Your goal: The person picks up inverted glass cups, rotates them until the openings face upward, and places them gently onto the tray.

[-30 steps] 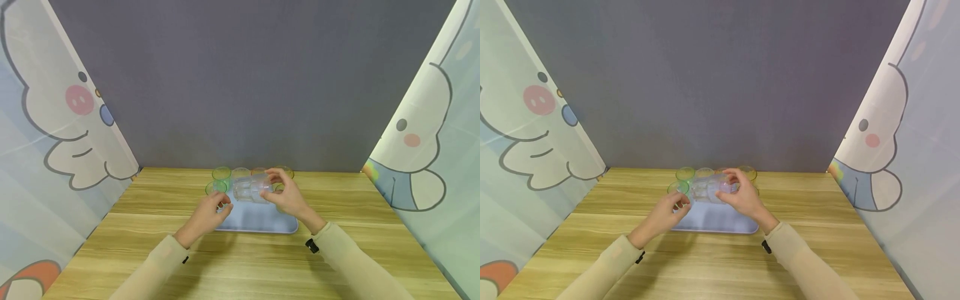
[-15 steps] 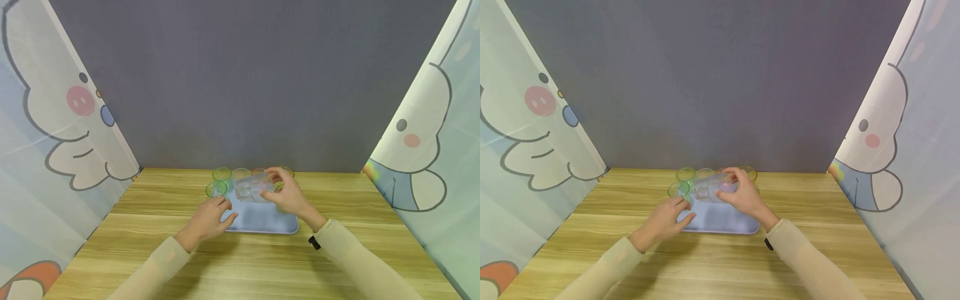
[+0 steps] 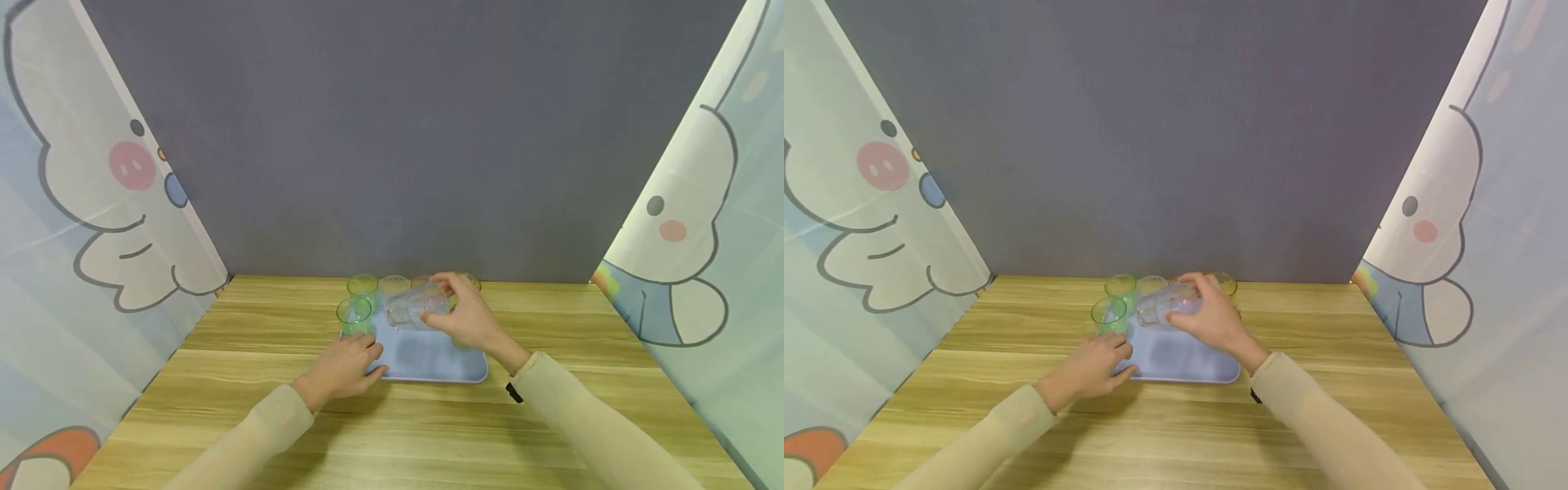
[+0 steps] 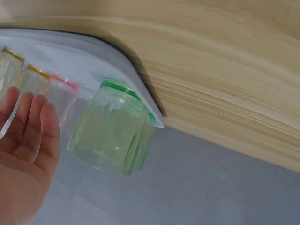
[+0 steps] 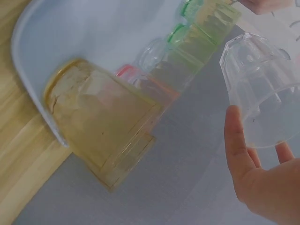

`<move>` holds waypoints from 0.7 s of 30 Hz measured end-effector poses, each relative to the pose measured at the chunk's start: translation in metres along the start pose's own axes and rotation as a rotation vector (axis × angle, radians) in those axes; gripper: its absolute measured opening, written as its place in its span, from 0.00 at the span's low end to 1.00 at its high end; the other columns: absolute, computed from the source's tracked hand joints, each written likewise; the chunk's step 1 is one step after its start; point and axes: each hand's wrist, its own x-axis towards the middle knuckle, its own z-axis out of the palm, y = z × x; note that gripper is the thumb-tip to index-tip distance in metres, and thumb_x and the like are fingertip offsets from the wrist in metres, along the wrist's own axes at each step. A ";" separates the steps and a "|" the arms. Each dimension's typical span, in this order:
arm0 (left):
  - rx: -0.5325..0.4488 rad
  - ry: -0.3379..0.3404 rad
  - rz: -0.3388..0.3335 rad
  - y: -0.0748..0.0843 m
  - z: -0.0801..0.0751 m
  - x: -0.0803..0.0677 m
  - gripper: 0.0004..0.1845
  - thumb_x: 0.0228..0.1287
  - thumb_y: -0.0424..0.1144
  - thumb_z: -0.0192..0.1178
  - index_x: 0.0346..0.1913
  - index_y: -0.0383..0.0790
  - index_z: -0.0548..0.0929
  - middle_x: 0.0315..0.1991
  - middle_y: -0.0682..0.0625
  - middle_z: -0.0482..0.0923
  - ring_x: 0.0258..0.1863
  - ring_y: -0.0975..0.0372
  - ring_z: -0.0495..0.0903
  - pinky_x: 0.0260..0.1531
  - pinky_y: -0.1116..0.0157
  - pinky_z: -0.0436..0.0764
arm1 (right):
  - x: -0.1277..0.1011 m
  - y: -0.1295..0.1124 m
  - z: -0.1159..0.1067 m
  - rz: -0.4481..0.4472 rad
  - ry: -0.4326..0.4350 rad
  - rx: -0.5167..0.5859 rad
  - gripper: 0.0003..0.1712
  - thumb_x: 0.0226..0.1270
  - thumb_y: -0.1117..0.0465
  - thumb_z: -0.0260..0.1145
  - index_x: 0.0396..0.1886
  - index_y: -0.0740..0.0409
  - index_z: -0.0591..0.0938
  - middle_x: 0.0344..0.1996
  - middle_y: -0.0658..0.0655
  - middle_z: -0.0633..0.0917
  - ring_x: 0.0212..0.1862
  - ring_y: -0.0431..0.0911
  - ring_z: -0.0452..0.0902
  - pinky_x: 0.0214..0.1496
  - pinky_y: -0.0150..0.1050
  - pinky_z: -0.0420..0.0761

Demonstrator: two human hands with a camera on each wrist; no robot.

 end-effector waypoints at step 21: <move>-0.028 -0.125 -0.004 -0.001 0.006 -0.003 0.17 0.65 0.51 0.68 0.26 0.47 0.75 0.24 0.58 0.68 0.22 0.67 0.67 0.20 0.69 0.69 | 0.004 0.002 0.006 0.017 -0.024 -0.144 0.40 0.52 0.46 0.75 0.66 0.52 0.76 0.58 0.57 0.75 0.58 0.56 0.73 0.57 0.57 0.75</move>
